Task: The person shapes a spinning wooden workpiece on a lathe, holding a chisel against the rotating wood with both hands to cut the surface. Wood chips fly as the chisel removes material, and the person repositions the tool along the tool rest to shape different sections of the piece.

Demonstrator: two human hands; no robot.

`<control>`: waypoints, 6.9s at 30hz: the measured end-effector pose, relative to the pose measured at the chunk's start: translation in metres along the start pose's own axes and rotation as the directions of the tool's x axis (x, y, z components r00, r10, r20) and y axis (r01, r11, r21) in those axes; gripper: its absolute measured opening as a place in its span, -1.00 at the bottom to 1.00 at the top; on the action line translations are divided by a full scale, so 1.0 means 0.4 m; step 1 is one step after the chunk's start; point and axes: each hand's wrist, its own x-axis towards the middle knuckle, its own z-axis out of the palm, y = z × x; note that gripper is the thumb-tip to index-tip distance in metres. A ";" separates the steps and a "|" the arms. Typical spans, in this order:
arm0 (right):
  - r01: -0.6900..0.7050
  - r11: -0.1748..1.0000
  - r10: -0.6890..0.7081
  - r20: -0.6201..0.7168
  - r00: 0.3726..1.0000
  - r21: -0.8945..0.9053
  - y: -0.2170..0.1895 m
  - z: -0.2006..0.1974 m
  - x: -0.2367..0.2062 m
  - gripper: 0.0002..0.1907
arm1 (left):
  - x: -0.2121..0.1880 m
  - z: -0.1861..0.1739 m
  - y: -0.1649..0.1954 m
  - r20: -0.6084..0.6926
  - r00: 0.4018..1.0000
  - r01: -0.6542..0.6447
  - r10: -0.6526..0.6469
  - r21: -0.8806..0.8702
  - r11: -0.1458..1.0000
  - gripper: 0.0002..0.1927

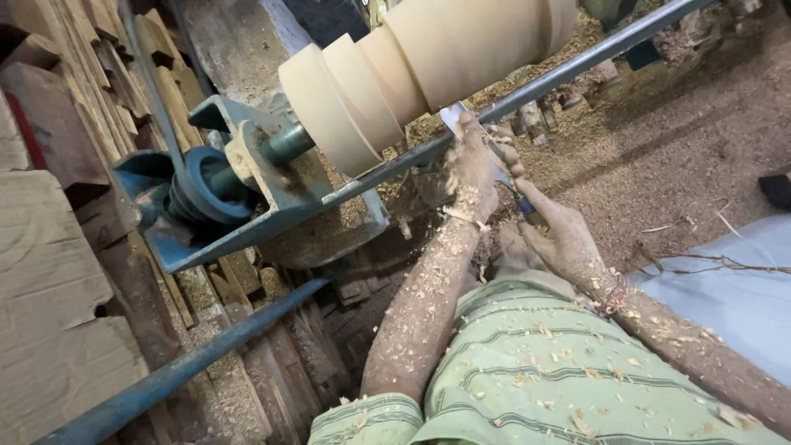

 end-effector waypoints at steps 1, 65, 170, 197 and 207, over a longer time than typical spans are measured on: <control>-0.020 1.000 0.020 0.006 1.000 0.011 0.002 -0.002 0.001 -0.22 | -0.001 0.003 0.001 0.012 1.000 0.004 -0.003 -0.010 1.000 -0.30; -0.135 0.965 0.136 -0.011 0.991 -0.227 0.066 -0.016 -0.087 -0.26 | -0.110 -0.071 0.025 0.552 0.833 0.061 -0.036 -0.027 0.998 -0.29; -0.023 1.000 0.024 0.055 0.998 -0.019 0.003 -0.041 0.006 -0.15 | 0.052 0.014 -0.062 -0.029 1.000 -0.001 0.000 -0.048 0.999 -0.40; -0.150 0.989 0.150 0.021 0.988 -0.020 -0.013 -0.024 -0.009 -0.16 | 0.025 0.003 -0.032 0.134 0.987 0.098 -0.091 -0.045 0.994 -0.23; -0.383 0.917 0.394 0.114 0.912 -0.108 -0.009 0.022 -0.014 -0.17 | 0.004 -0.019 0.004 0.061 0.978 0.203 -0.199 -0.077 0.976 -0.22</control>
